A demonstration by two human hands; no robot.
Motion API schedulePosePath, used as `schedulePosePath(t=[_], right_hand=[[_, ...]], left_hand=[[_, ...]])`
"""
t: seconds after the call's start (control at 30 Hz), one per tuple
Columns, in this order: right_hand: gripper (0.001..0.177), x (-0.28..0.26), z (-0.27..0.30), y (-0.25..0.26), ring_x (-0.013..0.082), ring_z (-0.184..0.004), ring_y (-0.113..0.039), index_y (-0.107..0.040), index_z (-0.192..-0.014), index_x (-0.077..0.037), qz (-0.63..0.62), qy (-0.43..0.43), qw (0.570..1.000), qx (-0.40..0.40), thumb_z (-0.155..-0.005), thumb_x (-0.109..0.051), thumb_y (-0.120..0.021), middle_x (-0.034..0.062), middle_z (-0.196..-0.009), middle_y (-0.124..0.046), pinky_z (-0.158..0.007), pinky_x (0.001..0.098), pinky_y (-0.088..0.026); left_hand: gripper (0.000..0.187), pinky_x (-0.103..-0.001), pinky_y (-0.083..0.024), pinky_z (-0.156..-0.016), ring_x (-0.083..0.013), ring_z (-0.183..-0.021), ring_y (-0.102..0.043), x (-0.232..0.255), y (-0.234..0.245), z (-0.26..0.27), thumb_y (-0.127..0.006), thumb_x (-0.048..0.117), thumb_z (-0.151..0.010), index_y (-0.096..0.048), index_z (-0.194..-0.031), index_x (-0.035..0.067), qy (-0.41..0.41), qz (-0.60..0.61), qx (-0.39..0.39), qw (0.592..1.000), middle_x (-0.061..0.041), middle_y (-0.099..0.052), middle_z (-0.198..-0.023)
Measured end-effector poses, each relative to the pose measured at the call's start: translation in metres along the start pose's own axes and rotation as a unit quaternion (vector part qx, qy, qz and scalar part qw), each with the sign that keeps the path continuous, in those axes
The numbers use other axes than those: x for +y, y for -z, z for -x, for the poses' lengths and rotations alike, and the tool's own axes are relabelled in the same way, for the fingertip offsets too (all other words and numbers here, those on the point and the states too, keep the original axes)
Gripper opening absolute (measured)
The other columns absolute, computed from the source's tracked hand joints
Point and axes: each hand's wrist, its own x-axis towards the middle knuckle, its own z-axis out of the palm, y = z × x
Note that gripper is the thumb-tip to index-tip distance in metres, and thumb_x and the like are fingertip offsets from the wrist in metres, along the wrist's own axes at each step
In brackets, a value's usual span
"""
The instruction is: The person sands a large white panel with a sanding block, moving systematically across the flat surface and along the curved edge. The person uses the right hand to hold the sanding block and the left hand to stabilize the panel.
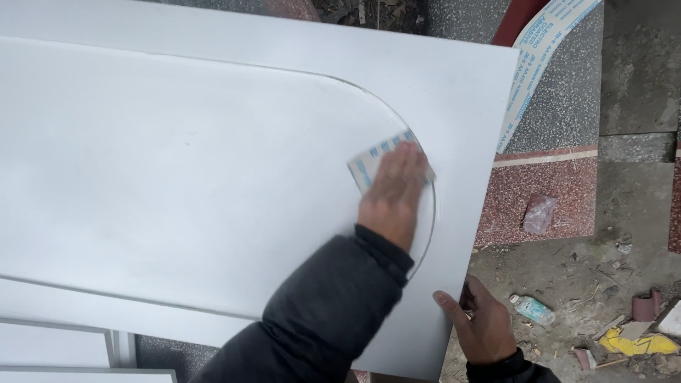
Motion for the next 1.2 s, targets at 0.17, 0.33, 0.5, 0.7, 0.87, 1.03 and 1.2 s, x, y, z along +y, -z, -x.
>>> schedulePosePath(t=[0.17, 0.33, 0.5, 0.7, 0.87, 1.03, 1.2], right_hand=[[0.051, 0.01, 0.0, -0.008, 0.0173, -0.09, -0.093, -0.085, -0.127, -0.021, -0.005, -0.007, 1.0, -0.001, -0.093, -0.058, -0.081, -0.0005, -0.09, -0.093, -0.085, 0.0358, -0.064], [0.047, 0.013, -0.001, -0.008, 0.0161, -0.073, -0.073, -0.083, -0.122, -0.017, -0.02, 0.028, 0.999, 0.008, -0.096, -0.056, -0.082, -0.0013, -0.08, -0.078, -0.076, 0.0348, -0.059], [0.041, 0.01, 0.0, -0.005, 0.0151, -0.084, -0.085, -0.086, -0.125, -0.014, -0.066, -0.024, 0.997, -0.013, -0.096, -0.044, -0.087, 0.0024, -0.092, -0.093, -0.087, 0.0329, -0.065], [0.035, 0.01, 0.002, -0.006, 0.0181, -0.08, -0.072, -0.084, -0.111, -0.011, -0.069, -0.053, 0.996, -0.031, -0.097, -0.043, -0.091, 0.0031, -0.085, -0.081, -0.083, 0.0324, -0.058], [0.039, 0.007, 0.004, -0.006, 0.0178, -0.081, -0.077, -0.084, -0.116, -0.014, -0.047, -0.049, 0.997, -0.039, -0.097, -0.048, -0.087, 0.0025, -0.085, -0.082, -0.076, 0.0338, -0.056], [0.049, 0.023, 0.0, -0.001, 0.0212, -0.073, -0.064, -0.075, -0.097, -0.012, 0.017, -0.057, 0.998, -0.038, -0.095, -0.06, -0.083, 0.0044, -0.071, -0.073, -0.079, 0.0335, -0.054], [0.043, -0.014, 0.003, 0.015, 0.0242, -0.098, -0.089, -0.088, -0.126, -0.009, 0.006, -0.139, 0.99, -0.032, -0.1, -0.044, -0.088, 0.0119, -0.093, -0.092, -0.091, 0.0377, -0.063]], left_hand=[[0.042, -0.052, -0.054, -0.139, -0.032, -0.156, -0.071, -0.075, 0.028, -0.021, -0.063, -0.015, -0.121, -0.071, -0.16, -0.003, -0.046, -0.072, 0.047, 0.995, -0.019, -0.072, -0.165], [0.05, -0.057, -0.055, -0.139, -0.0438, -0.159, -0.067, -0.068, 0.004, -0.041, -0.07, -0.025, -0.113, -0.067, -0.16, -0.008, 0.081, -0.129, 0.114, 0.982, -0.031, -0.069, -0.165], [0.041, -0.054, -0.055, -0.136, -0.0351, -0.151, -0.074, -0.039, 0.022, -0.028, -0.074, -0.022, -0.114, -0.077, -0.151, -0.004, -0.021, -0.044, 0.059, 0.997, -0.021, -0.078, -0.158], [0.045, -0.06, -0.04, -0.144, -0.0424, -0.165, -0.06, -0.203, 0.118, -0.051, -0.053, 0.0, -0.125, -0.071, -0.165, 0.005, 0.189, -0.112, 0.172, 0.96, -0.018, -0.068, -0.172], [0.046, -0.052, -0.044, -0.141, -0.0384, -0.169, -0.049, -0.24, 0.111, -0.041, -0.058, 0.006, -0.122, -0.069, -0.167, 0.004, 0.243, -0.158, 0.118, 0.95, -0.02, -0.058, -0.177], [0.048, -0.047, -0.045, -0.143, -0.036, -0.171, -0.05, -0.183, 0.075, -0.046, -0.048, 0.009, -0.126, -0.065, -0.171, 0.008, 0.27, -0.18, 0.103, 0.94, -0.016, -0.055, -0.182], [0.04, -0.051, -0.057, -0.138, -0.0401, -0.154, -0.073, -0.049, 0.012, -0.052, -0.069, -0.014, -0.116, -0.074, -0.155, -0.007, 0.036, -0.134, 0.068, 0.988, -0.027, -0.073, -0.163]])
